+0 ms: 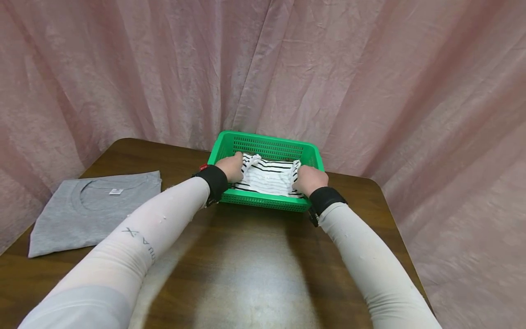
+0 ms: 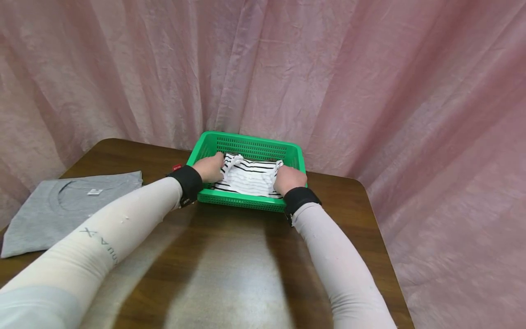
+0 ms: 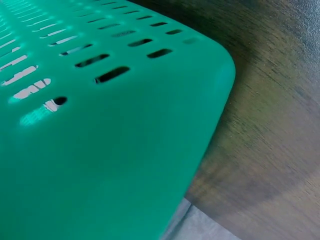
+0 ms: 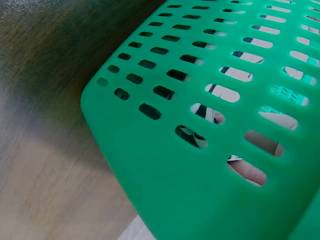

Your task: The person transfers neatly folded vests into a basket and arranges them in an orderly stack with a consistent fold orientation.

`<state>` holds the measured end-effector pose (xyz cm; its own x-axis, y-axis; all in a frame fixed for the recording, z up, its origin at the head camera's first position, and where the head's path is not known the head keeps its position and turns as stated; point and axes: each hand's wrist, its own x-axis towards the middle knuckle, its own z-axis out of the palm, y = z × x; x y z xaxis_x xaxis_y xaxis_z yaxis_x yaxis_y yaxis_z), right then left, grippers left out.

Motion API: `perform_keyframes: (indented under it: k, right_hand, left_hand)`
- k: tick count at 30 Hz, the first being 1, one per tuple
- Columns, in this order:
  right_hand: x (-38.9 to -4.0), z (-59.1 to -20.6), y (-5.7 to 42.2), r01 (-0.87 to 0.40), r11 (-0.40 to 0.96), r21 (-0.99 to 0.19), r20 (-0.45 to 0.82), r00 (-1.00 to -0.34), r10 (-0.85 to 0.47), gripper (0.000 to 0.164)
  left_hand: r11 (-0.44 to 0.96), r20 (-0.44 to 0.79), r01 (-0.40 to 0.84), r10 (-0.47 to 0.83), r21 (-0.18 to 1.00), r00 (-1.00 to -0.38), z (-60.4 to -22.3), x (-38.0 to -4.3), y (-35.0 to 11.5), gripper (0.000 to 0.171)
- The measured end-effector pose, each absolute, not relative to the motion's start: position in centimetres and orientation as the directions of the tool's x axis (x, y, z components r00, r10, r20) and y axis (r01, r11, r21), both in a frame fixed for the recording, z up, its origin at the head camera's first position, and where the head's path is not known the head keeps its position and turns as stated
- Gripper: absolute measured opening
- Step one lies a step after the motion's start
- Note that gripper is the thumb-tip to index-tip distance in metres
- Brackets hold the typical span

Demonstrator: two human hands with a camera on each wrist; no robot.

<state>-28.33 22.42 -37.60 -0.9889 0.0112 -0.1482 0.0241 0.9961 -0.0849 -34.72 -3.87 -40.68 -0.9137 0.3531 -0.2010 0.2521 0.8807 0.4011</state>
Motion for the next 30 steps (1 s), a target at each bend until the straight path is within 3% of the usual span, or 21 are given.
perform_keyframes:
  k: [5,18,23,30]
  right_hand:
    - [-28.0,-37.4,22.6,0.030,0.996,-0.078,-0.167,-0.986,0.017,0.020]
    - [-28.0,-37.1,22.7,0.065,0.991,-0.119,-0.205,-0.978,0.039,0.026]
    - [-27.7,-36.7,22.7,0.067,0.987,-0.147,-0.188,-0.981,0.038,0.027]
    - [-27.0,-35.9,22.6,0.038,0.976,-0.216,-0.154,-0.988,0.004,0.036]
  left_hand:
    - [0.879,-0.190,0.287,0.377,0.380,-0.906,-43.7,-37.9,-4.0,0.074]
    - [0.882,-0.192,0.285,0.375,0.375,-0.907,-43.4,-37.7,-3.5,0.074]
    - [0.877,-0.182,0.278,0.370,0.392,-0.911,-40.9,-35.1,-3.4,0.068]
    - [0.876,-0.079,0.322,0.372,0.360,-0.925,-38.2,-31.9,-3.9,0.043]
